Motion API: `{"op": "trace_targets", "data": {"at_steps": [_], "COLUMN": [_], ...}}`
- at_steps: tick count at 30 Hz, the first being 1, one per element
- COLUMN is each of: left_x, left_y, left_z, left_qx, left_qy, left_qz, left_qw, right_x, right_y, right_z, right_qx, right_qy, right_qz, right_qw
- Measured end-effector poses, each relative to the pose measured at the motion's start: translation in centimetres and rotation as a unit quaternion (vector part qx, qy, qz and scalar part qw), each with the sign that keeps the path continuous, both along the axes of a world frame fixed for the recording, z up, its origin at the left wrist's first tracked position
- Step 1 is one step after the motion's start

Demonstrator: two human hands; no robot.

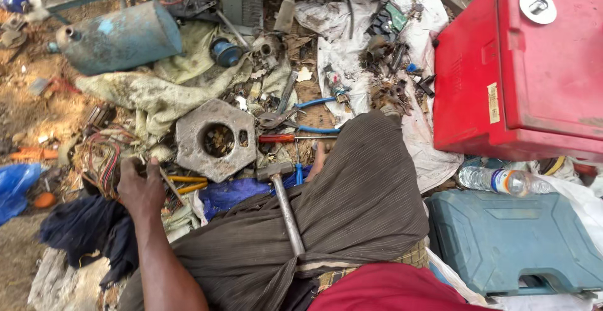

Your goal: The person sits cross-legged on the ground and uses a screwdriver and pliers to disassemble a small electronic device. They remove screws, separate the metal casing, and cut wires attached to the circuit board.

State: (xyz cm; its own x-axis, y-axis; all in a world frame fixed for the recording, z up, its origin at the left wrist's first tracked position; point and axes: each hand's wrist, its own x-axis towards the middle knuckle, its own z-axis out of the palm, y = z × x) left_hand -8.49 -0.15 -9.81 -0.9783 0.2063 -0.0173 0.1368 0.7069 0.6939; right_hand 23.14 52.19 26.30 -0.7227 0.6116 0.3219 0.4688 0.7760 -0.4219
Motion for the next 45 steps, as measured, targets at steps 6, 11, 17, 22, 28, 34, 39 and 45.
{"op": "trace_targets", "data": {"at_steps": [6, 11, 17, 22, 28, 34, 39, 45], "left_x": [-0.3, -0.5, -1.0, -1.1, 2.7, 3.5, 2.3, 1.9], "left_y": [0.4, 0.3, -0.4, -2.3, -0.5, 1.9, 0.1, 1.4], "left_z": [0.5, -0.5, -0.9, 1.3, 4.1, 5.1, 5.3, 2.4], "left_qx": [-0.081, -0.184, -0.139, 0.010, 0.354, 0.414, 0.225, -0.111], "left_qy": [-0.049, -0.066, -0.030, 0.037, -0.185, -0.092, 0.031, -0.036], "left_qz": [-0.023, -0.086, -0.075, -0.076, 0.017, -0.069, -0.166, -0.265], "left_qw": [0.995, 0.977, 0.987, 0.996, 0.917, 0.903, 0.960, 0.957], "right_x": [-1.3, -2.5, -1.1, -6.3, -12.8, -19.3, -17.9, -16.9], "right_y": [-0.1, -13.6, -21.9, -25.9, -31.8, -37.7, -35.0, -28.3], "right_z": [-2.5, -16.8, -27.0, -22.9, -26.1, -29.2, -32.7, -35.9], "right_qx": [0.009, -0.087, -0.250, -0.336, -0.281, -0.316, -0.678, -0.485], "right_qy": [-0.067, -0.140, -0.007, -0.184, -0.119, -0.027, -0.029, -0.077], "right_qz": [0.056, 0.197, 0.287, 0.118, 0.267, 0.355, 0.207, 0.133], "right_qw": [0.996, 0.966, 0.925, 0.916, 0.914, 0.880, 0.705, 0.861]}}
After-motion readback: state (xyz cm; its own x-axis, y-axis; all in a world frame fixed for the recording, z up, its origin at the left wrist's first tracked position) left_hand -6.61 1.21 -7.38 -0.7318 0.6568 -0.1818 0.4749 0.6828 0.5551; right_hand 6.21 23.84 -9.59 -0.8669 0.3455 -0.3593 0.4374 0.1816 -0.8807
